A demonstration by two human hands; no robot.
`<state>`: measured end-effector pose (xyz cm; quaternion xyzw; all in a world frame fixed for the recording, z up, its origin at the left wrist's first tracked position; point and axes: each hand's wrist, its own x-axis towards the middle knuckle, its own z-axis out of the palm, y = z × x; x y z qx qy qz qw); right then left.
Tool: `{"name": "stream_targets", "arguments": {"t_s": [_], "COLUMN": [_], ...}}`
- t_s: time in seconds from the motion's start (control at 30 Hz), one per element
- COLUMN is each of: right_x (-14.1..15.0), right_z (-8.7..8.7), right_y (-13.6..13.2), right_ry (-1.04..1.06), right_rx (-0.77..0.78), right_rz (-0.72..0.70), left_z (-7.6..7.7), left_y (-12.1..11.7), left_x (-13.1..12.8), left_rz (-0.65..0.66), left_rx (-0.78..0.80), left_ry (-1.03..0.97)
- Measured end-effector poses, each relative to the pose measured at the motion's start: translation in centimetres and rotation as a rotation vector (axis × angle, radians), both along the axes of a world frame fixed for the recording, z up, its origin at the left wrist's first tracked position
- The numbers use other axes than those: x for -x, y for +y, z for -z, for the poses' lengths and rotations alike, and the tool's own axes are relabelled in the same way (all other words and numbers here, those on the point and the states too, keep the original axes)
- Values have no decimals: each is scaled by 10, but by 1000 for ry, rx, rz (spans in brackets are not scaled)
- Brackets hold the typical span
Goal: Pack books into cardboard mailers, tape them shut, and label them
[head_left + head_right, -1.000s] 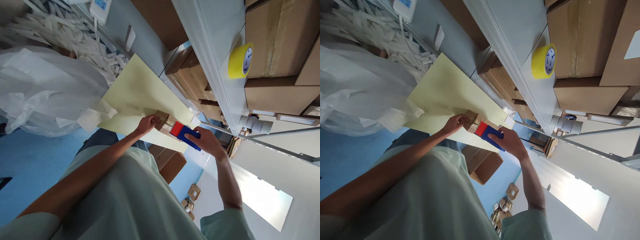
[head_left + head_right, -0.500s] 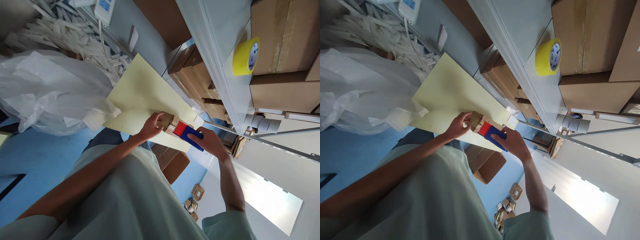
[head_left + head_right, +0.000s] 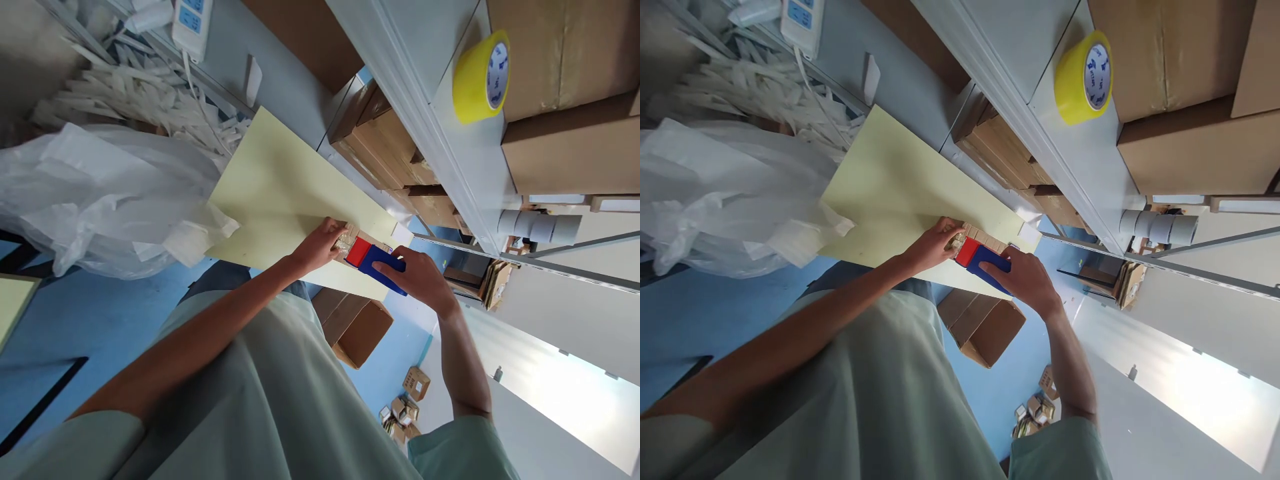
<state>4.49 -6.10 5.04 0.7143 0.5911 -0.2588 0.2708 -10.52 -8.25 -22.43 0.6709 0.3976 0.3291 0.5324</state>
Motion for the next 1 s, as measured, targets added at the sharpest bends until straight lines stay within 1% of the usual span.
{"name": "stream_targets", "arguments": {"t_s": [0.13,0.23,0.33,0.5,0.6,0.67,0.73,0.8,1.0], "right_x": [-25,-48,-72,-105,-117,-121,-123,-125,-130], "right_z": [5,16,34,74,93,101,105,108,115], "right_y": [-9,-16,-21,-25,-26,-26,-26,-26,-24], "right_ry": [-5,-13,-2,53,95,115,132,144,176], "right_rx": [-14,8,17,36,15,5,9,30,79], "right_rz": [5,31,46,43,30,26,21,5,-23], "left_z": [3,4,5,8,6,2,-1,-4,-7], "left_y": [1,4,6,6,4,1,-4,-11,-29], "left_x": [-2,-1,0,0,0,-2,-5,-10,-43], "left_rz": [18,37,59,69,53,30,-30,-128,-494], "left_rx": [-2,25,44,112,160,178,196,227,272], "left_ry": [59,98,124,134,115,114,130,154,269]}}
